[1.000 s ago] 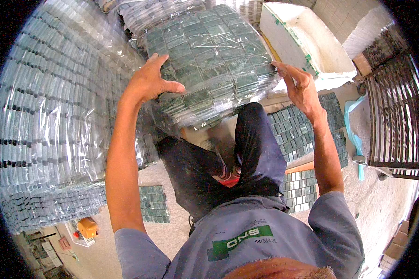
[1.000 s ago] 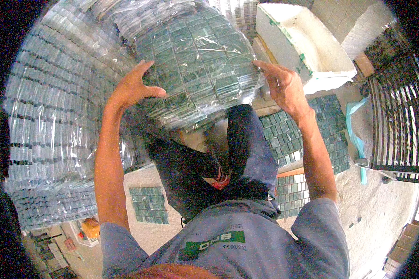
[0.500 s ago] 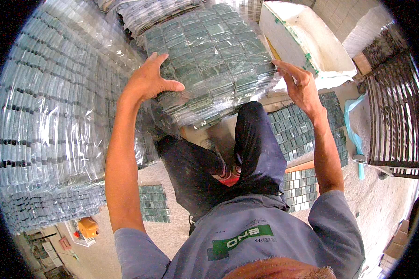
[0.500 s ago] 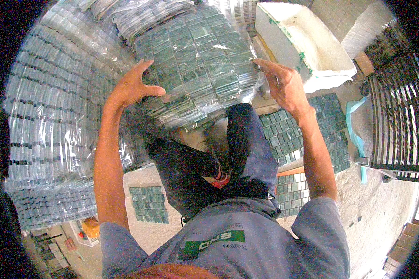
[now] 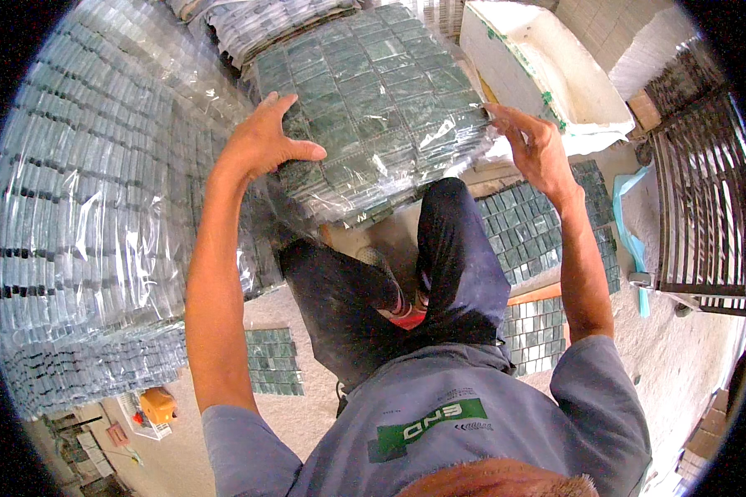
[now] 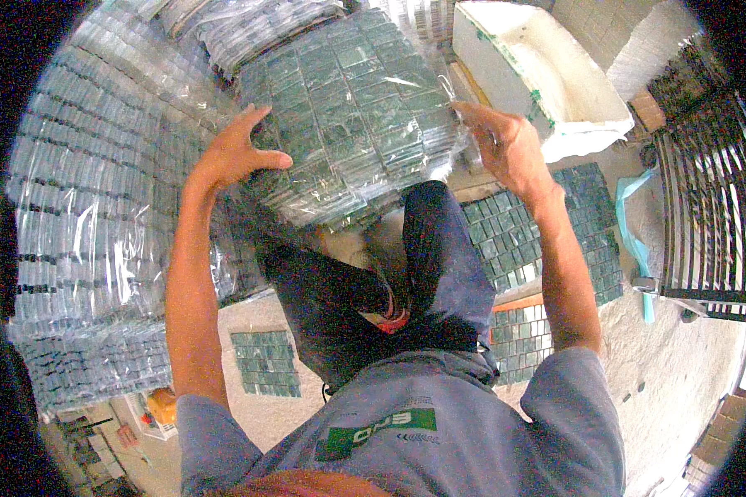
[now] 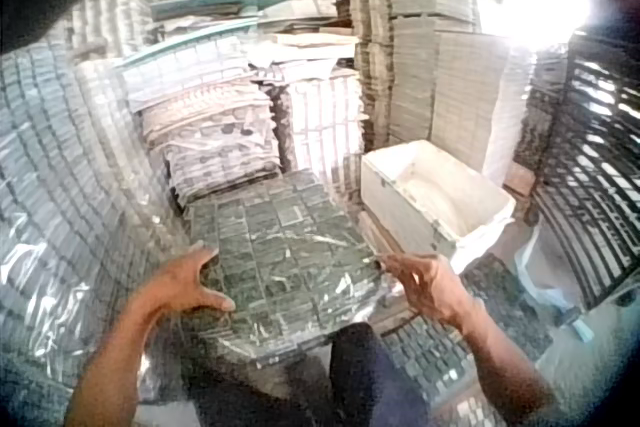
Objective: The person is kneeling on the floor and packaging green mosaic tile sheets into clear plastic bags. They repeatedly pick up a tile sheet, place it into a bag, and stack the packaged unit on a growing pile.
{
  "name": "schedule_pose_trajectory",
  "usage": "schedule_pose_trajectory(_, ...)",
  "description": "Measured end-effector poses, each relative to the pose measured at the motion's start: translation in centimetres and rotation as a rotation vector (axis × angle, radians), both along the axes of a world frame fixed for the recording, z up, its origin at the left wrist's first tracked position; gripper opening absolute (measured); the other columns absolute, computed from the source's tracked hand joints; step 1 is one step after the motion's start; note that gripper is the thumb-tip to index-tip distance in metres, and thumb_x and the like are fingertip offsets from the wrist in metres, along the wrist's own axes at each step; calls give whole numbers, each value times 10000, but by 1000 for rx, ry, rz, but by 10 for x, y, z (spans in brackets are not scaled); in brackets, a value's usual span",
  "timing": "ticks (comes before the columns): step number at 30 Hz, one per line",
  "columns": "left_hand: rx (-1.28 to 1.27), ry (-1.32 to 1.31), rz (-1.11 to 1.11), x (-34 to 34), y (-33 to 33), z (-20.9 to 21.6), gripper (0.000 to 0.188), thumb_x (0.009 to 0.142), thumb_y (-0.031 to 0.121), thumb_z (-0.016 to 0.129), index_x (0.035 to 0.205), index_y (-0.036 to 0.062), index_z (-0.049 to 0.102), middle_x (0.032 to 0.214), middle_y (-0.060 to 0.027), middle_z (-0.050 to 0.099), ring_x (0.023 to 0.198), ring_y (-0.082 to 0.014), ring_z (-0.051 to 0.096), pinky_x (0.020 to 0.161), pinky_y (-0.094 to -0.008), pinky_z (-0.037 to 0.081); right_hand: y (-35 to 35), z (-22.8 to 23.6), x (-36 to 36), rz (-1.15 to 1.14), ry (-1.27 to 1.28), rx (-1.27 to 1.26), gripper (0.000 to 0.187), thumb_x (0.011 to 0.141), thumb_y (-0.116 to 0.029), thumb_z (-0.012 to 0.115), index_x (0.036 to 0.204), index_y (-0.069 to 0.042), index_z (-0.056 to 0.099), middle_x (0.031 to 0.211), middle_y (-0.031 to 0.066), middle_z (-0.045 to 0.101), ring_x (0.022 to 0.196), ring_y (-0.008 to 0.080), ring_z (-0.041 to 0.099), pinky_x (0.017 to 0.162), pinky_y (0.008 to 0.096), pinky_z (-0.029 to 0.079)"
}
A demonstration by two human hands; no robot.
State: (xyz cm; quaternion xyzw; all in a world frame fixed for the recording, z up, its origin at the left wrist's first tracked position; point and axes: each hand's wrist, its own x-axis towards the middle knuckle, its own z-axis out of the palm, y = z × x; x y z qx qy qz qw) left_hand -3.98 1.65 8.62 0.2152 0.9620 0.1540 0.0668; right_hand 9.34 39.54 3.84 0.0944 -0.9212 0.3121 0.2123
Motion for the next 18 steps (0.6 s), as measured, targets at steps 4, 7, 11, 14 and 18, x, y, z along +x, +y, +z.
schedule_pose_trajectory(4,-7,6,-12,-1,0,-1,1105,577,494,875,1453,18,397,1531,-271,295,1425,-370,311,1158,-398,288,2,2,0,-33,-1,40,292,931,-27,578,1204,-73,672,908,159,728,810,224,706,740,340,546)
schedule_pose_trajectory(7,-22,16,-11,0,2,1,1105,578,500,872,1451,15,399,1527,-272,302,1421,-375,318,1156,-400,292,14,1,-2,-199,-60,143,297,923,-37,575,1197,-89,678,991,160,723,879,259,703,791,364,542)
schedule_pose_trajectory(11,-39,15,-31,-6,-4,-3,1108,577,513,868,1450,15,402,1526,-273,304,1417,-378,323,1154,-401,294,19,27,-25,-277,108,313,275,930,-98,577,1185,-94,680,1167,161,672,1092,332,632,951,404,485)
schedule_pose_trajectory(14,-47,10,-44,-8,-3,-1,1112,574,521,868,1450,17,403,1528,-276,296,1419,-377,321,1153,-399,293,8,42,-58,-55,285,250,304,909,-184,599,1193,-89,649,1185,207,634,1115,383,590,961,431,476)
schedule_pose_trajectory(18,-68,13,-28,-6,-1,2,1117,570,524,869,1448,13,404,1531,-280,288,1421,-376,317,1151,-394,295,-25,29,-123,129,275,343,366,949,-190,584,1296,-75,579,1342,174,559,1242,346,526,1062,415,418)
